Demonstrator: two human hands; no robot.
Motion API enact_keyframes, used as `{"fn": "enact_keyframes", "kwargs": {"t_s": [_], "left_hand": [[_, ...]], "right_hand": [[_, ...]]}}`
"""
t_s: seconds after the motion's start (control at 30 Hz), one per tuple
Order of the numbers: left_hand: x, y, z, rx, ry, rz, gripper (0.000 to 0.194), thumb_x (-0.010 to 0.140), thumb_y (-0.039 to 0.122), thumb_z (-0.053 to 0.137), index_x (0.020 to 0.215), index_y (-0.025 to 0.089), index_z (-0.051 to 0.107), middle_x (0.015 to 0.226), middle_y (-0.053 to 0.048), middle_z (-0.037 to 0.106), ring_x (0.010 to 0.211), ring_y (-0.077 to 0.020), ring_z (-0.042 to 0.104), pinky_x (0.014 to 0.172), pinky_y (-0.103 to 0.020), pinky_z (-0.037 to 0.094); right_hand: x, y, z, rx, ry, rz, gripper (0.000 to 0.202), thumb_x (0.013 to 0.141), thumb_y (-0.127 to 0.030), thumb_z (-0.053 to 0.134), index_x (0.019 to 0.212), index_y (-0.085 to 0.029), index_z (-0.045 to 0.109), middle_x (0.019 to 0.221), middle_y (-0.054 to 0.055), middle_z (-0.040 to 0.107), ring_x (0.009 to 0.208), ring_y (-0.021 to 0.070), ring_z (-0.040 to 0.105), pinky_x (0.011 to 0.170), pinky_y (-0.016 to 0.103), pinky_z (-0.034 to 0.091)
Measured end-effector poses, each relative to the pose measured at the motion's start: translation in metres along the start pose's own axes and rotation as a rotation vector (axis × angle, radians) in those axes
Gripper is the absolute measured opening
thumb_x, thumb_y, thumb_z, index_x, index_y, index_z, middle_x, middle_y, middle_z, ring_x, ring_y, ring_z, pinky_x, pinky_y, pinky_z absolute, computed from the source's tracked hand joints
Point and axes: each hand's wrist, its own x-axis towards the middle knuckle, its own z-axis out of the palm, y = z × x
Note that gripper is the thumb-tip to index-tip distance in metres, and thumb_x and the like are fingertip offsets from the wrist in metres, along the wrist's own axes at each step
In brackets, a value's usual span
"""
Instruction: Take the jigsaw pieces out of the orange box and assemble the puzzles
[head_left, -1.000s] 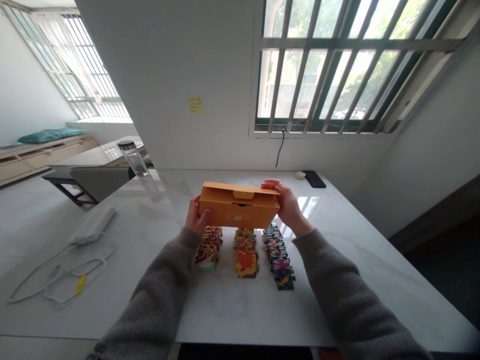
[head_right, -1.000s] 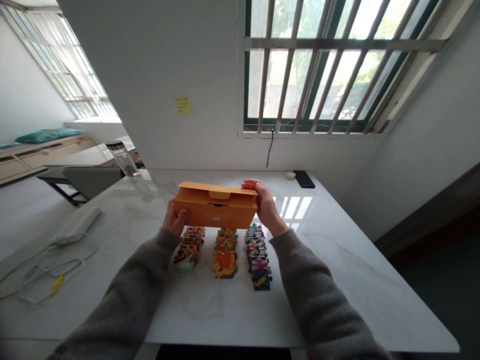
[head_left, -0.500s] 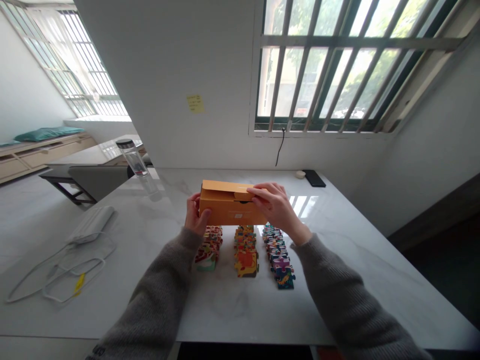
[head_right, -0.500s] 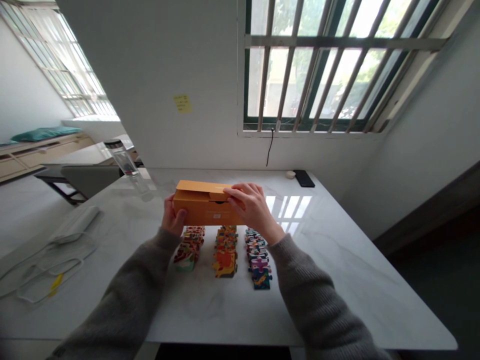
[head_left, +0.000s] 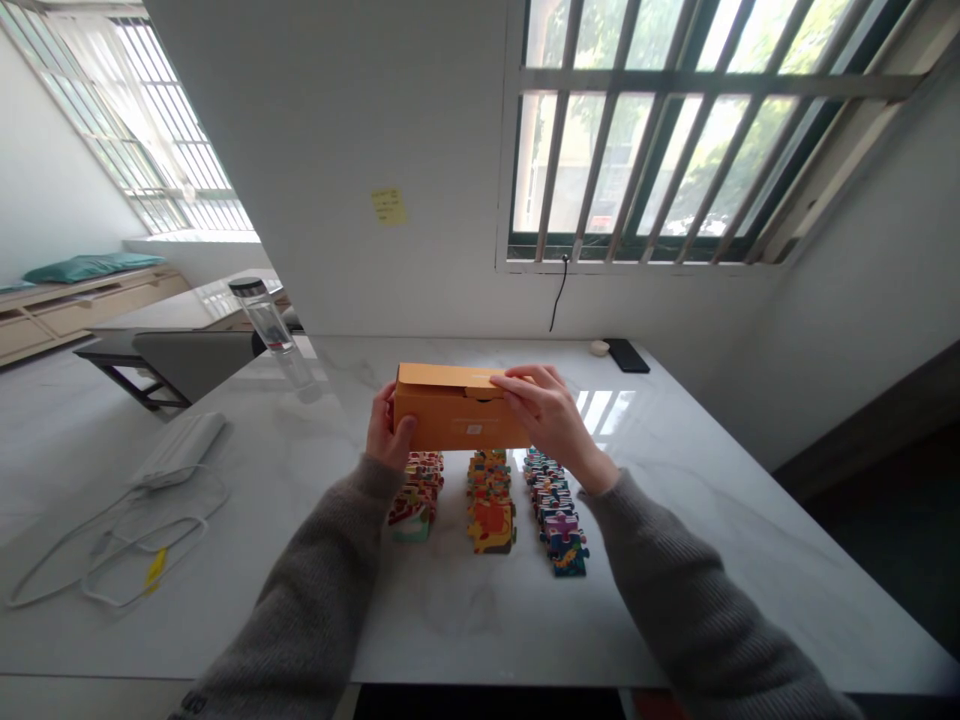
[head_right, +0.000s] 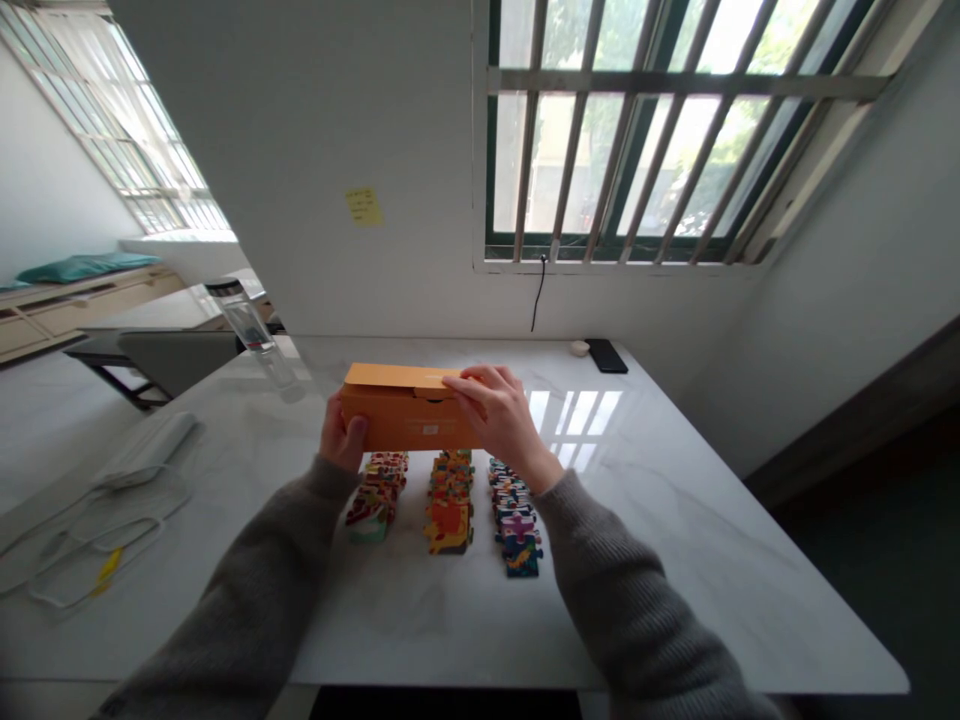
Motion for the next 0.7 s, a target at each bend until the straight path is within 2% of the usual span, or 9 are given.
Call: {"fn": "enact_keyframes", "kwargs": {"t_s": [0.2,0.33,0.53,0.7], "left_hand": [[0.001,-0.002,-0.001,0.005,0.067,-0.008,0.064,0.082,0.067,0.063,0.119,0.015,0.054,0.101,-0.010,0.065,0.085,-0.0206,0.061,0.075,-0.032,0.052],[0.002,-0.006,-0.005,-0.006,0.079,-0.049,0.066,0.079,0.065,0.066,0.121,0.016,0.053,0.101,-0.009,0.065,0.086,-0.0208,0.062,0.076,-0.032,0.052],[0.000,-0.004,-0.004,-0.036,0.030,-0.041,0.069,0.078,0.062,0.069,0.126,0.016,0.051,0.103,-0.009,0.063,0.087,-0.0204,0.061,0.075,-0.030,0.051],[-0.011,0.007,0.007,-0.059,-0.023,0.015,0.071,0.077,0.057,0.071,0.132,0.017,0.048,0.111,-0.011,0.059,0.091,-0.0210,0.060,0.074,-0.028,0.051]], "right_hand": [[-0.003,-0.003,0.000,-0.199,-0.102,-0.083,0.033,0.101,-0.027,0.048,0.130,-0.034,0.062,0.123,0.004,0.064,0.112,0.0236,0.053,0.105,0.048,0.037],[-0.003,-0.002,-0.003,-0.304,-0.205,-0.107,0.038,0.102,-0.025,0.046,0.137,-0.034,0.055,0.129,0.005,0.061,0.116,0.0243,0.051,0.108,0.048,0.033],[-0.002,-0.012,-0.008,-0.361,-0.278,-0.117,0.043,0.100,-0.025,0.047,0.143,-0.030,0.048,0.133,0.009,0.057,0.120,0.0267,0.049,0.109,0.047,0.034],[-0.003,-0.027,-0.011,-0.399,-0.277,-0.112,0.053,0.099,-0.036,0.051,0.150,-0.031,0.038,0.148,0.012,0.044,0.132,0.0325,0.039,0.111,0.053,0.033]]}}
